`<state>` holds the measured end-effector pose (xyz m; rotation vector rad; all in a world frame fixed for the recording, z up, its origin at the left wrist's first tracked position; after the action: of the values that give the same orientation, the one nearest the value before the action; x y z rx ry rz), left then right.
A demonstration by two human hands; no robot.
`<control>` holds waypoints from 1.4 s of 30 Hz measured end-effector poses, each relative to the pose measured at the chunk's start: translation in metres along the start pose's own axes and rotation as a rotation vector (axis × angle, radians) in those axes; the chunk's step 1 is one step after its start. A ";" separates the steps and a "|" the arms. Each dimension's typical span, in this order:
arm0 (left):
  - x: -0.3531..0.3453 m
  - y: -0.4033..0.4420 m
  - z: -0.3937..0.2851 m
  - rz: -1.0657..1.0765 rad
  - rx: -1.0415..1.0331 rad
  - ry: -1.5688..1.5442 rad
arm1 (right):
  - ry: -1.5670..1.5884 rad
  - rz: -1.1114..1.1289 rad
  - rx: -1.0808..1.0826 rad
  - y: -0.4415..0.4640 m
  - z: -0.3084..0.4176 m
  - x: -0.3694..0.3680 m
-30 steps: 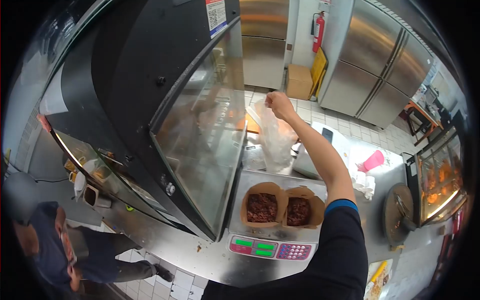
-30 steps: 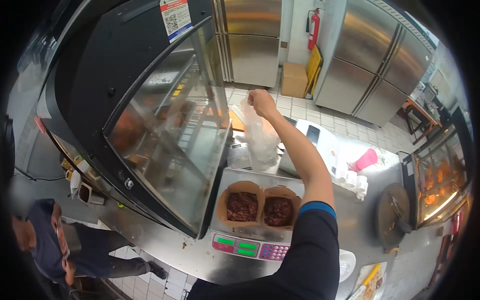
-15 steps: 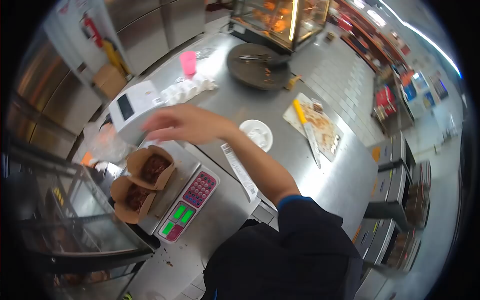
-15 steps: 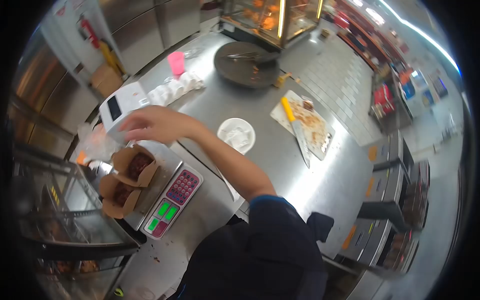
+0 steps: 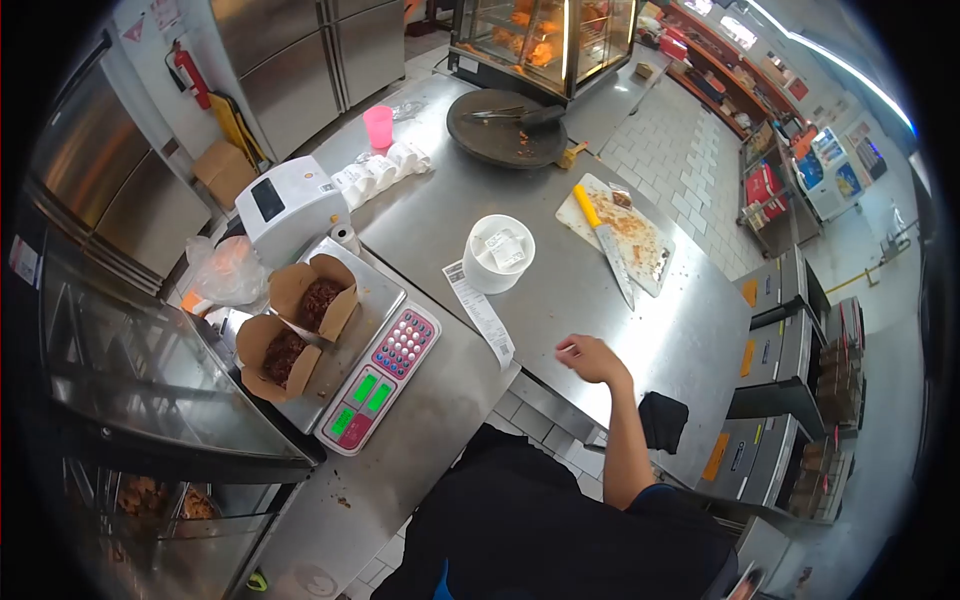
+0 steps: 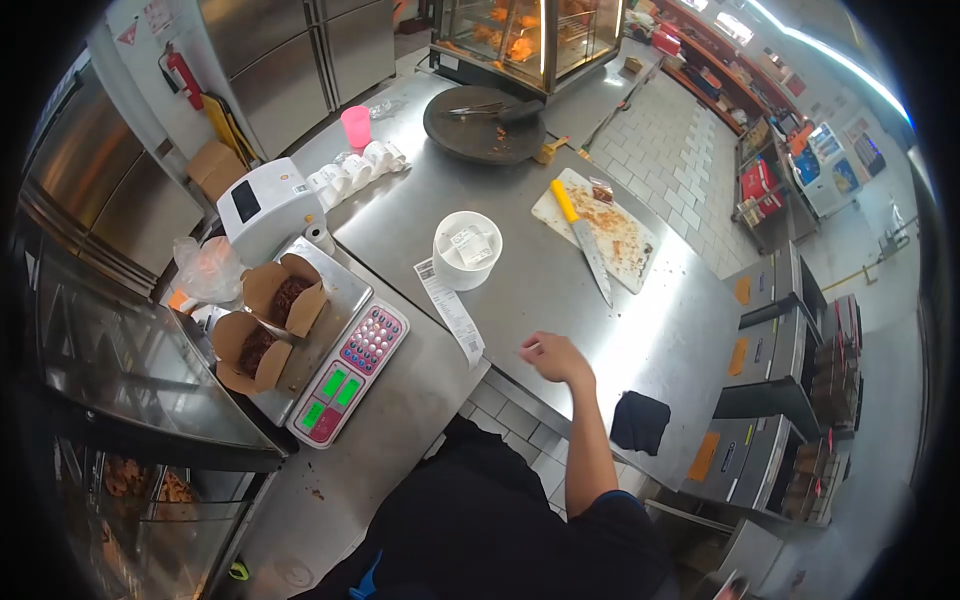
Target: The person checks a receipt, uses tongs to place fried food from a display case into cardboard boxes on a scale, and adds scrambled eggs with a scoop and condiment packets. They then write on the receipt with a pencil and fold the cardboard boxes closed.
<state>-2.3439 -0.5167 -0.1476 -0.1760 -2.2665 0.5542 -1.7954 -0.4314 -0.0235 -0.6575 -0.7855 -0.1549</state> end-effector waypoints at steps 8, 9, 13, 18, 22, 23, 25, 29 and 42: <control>0.008 -0.037 0.006 0.178 -0.036 0.059 | -0.004 0.111 0.183 -0.026 0.079 -0.035; 0.011 -0.040 0.003 0.212 -0.047 0.069 | 0.036 0.122 0.215 -0.028 0.084 -0.032; 0.029 -0.048 -0.032 0.340 -0.111 0.143 | 0.049 0.126 0.281 -0.023 0.111 -0.007; 0.060 -0.048 -0.145 0.455 -0.122 -0.231 | 0.040 0.037 0.368 0.010 0.125 0.011; 0.061 -0.035 -0.215 0.605 -0.232 -0.122 | 0.140 0.095 0.391 0.020 0.103 0.034; 0.056 -0.030 -0.225 0.670 -0.241 -0.109 | 0.144 0.099 0.395 0.025 0.094 0.038; 0.049 -0.001 -0.245 0.676 -0.300 -0.113 | 0.239 0.049 0.357 0.038 0.072 0.054; -0.027 0.081 -0.295 0.701 -0.244 -0.301 | 0.311 -0.035 0.346 0.080 0.053 0.112; -0.154 0.137 -0.269 -0.330 -0.515 0.077 | -0.519 -0.439 0.285 0.586 0.206 0.175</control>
<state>-2.0497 -0.3493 -0.1492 -0.0707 -2.2560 -0.2107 -1.5828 0.1756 -0.0813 -0.2417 -1.4205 -0.2707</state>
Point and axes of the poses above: each hand's wrist, its own y-axis towards the middle knuckle, its own x-axis out of the back of the hand, z = x × y, the point moved 6 cm from there along y, towards the middle knuckle, and after that the axes turned 2 degrees about -x, right-handed, at the moved point
